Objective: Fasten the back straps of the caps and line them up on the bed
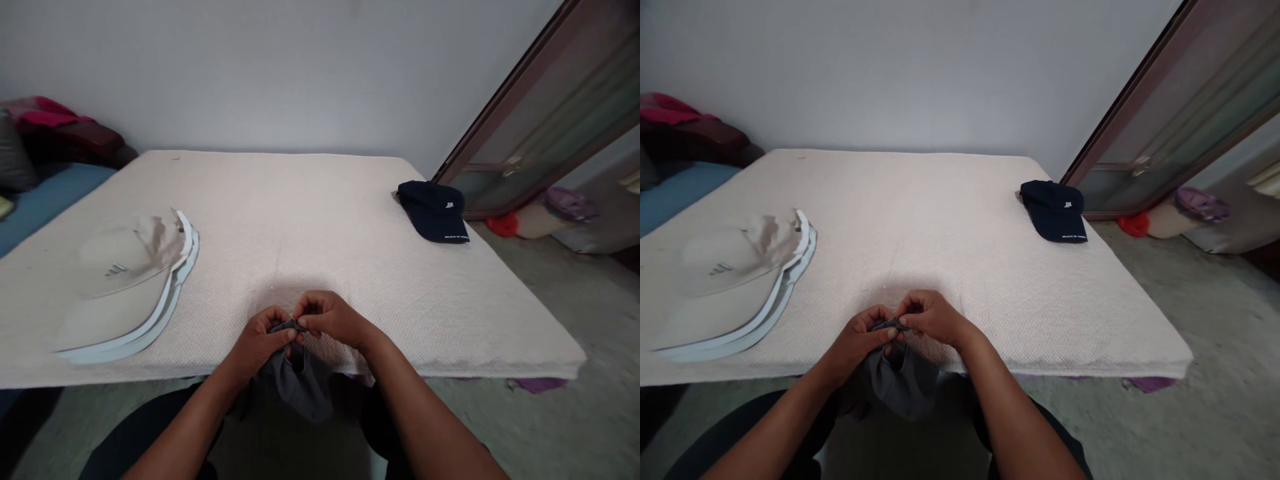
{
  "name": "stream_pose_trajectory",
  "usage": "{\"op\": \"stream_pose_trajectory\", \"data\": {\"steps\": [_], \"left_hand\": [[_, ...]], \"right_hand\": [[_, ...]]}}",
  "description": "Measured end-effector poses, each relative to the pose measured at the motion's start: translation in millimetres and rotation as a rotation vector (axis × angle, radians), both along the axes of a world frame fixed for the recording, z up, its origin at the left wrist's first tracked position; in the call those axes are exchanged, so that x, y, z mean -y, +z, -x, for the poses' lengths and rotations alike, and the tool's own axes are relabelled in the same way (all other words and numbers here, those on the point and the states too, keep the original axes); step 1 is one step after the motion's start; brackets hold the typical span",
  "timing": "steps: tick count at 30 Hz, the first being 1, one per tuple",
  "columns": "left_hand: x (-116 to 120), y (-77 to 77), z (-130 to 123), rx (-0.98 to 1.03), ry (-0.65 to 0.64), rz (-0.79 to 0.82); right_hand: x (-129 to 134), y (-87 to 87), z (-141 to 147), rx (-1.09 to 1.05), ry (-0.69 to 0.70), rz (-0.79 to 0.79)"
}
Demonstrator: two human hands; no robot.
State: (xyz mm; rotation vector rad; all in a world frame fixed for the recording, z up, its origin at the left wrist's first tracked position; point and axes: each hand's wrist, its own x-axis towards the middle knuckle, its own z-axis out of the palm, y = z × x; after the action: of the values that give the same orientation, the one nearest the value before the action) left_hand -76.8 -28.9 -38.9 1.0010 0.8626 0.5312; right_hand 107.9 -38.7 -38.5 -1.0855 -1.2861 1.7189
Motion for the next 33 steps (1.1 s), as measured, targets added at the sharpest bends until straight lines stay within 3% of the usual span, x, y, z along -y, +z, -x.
{"op": "stream_pose_trajectory", "data": {"steps": [5, 13, 19, 33], "left_hand": [[0, 0.4, -1, -0.011, 0.008, -0.011], [1, -3.6, 0, -0.024, -0.02, 0.01], [-1, -9.3, 0, -0.123, -0.036, -0.14], [0, -9.7, 1, -0.022, 0.01, -0.144]], "right_hand": [[1, -0.5, 4, 0.003, -0.084, 0.009], [2, 1.9, 5, 0.02, -0.033, -0.035], [2, -4.0, 7, 0.183, -0.09, -0.113], [1, -2.5, 5, 0.051, -0.024, -0.034]]}}
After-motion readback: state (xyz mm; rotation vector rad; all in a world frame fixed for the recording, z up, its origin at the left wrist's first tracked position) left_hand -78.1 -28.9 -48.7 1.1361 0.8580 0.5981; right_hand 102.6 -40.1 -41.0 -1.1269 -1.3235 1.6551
